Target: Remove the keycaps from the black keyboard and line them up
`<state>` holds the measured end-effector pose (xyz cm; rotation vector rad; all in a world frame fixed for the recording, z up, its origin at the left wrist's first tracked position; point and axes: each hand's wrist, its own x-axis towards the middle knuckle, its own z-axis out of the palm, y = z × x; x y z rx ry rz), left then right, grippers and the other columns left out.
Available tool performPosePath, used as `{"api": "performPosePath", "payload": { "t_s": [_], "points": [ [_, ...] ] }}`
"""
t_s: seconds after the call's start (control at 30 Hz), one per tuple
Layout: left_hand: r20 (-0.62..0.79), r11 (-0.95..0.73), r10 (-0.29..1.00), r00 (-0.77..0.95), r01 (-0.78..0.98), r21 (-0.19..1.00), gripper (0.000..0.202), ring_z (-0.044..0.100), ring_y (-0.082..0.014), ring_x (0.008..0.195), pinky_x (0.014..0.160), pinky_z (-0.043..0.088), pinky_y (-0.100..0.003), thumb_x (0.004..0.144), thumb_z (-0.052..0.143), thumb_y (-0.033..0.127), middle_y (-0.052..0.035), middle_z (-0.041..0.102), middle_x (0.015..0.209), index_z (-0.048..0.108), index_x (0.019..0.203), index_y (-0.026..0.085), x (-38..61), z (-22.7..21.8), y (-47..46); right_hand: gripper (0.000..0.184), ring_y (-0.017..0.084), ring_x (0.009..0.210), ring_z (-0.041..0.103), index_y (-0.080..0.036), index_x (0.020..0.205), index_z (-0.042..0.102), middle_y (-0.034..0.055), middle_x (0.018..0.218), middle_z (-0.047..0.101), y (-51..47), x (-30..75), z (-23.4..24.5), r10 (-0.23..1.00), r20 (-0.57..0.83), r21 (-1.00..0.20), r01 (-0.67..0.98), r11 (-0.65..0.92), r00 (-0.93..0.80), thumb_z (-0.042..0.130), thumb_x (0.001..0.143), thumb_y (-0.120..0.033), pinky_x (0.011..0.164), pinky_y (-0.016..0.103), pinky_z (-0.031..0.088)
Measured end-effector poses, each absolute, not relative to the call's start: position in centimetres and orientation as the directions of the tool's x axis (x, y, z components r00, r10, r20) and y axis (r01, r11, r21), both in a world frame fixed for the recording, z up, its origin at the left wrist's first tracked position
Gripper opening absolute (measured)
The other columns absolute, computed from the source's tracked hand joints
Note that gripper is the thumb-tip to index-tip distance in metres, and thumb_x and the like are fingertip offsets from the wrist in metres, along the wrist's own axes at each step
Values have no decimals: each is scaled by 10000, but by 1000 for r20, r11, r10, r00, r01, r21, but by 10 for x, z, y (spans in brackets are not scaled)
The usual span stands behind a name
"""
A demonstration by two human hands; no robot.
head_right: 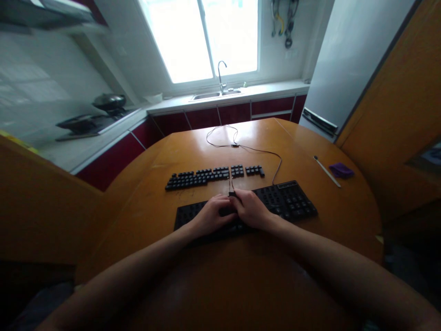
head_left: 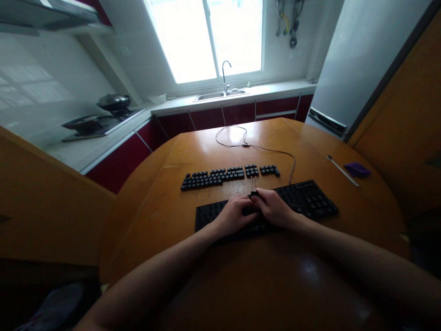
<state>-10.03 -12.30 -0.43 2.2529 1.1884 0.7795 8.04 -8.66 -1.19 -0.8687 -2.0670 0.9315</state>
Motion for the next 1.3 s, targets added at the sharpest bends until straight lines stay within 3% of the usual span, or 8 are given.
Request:
{"api": "performPosePath", "payload": {
  "t_s": [0.17,0.33,0.63,0.8,0.93,1.03,1.17,1.3],
  "points": [
    [298,-460,884,360,555,693,168,628,-195,897,842,501,-340,815,745,219,-45,694,943,687,968,178,-103,-4,-123,208,165,692,553,-185,764,528,27,744,616,-87,81,-11,799,360,-807,269,526,-482,503,956,-261,651,280,391],
    [387,-456,887,252,612,647,240,608,-189,914,837,508,-334,814,754,197,-27,654,945,607,1003,193,-101,-3,-126,213,167,695,589,-179,824,590,30,751,651,-84,80,-10,843,312,-861,245,446,-438,486,972,-291,661,275,425],
    [462,-559,788,407,788,259,272,541,-246,1080,938,498,-426,893,657,182,-70,587,1161,616,1151,255,-104,-1,-133,237,147,589,530,-187,739,559,-5,624,578,-80,80,-12,868,271,-906,193,376,-415,533,934,-319,568,260,406],
    [460,-572,761,458,808,142,261,515,-262,1085,924,494,-436,903,645,198,-77,589,1168,638,1160,244,-102,-1,-137,269,128,509,481,-191,733,541,-25,560,532,-80,80,-12,869,227,-942,128,311,-439,530,936,-367,486,244,363],
    [464,-623,740,487,757,199,211,502,-245,1073,941,481,-412,914,641,224,-78,592,1161,666,1123,236,-100,4,-136,284,112,452,464,-196,727,517,-39,527,507,-81,79,-11,885,218,-953,105,283,-412,521,942,-382,439,231,336],
    [483,-602,766,424,737,309,171,507,-222,1034,942,468,-402,902,673,294,-59,596,1131,701,1067,261,-112,16,-120,304,105,423,481,-189,741,536,-15,561,581,-82,78,-10,895,205,-961,94,262,-397,515,947,-412,427,230,352],
    [516,-435,831,208,821,371,101,497,-239,1062,993,417,-434,827,762,306,-54,594,1077,751,905,242,-150,21,-80,331,104,441,538,-167,790,582,63,749,714,-80,77,-13,892,199,-967,66,246,-407,515,953,-448,442,238,397],
    [463,-316,876,134,885,343,110,473,-253,1078,1008,383,-440,787,798,314,-57,579,1093,775,876,252,-186,2,-52,350,114,454,562,-164,795,597,71,754,721,-78,77,-16,888,196,-967,70,246,-417,505,964,-456,460,243,414]
  ]
}}
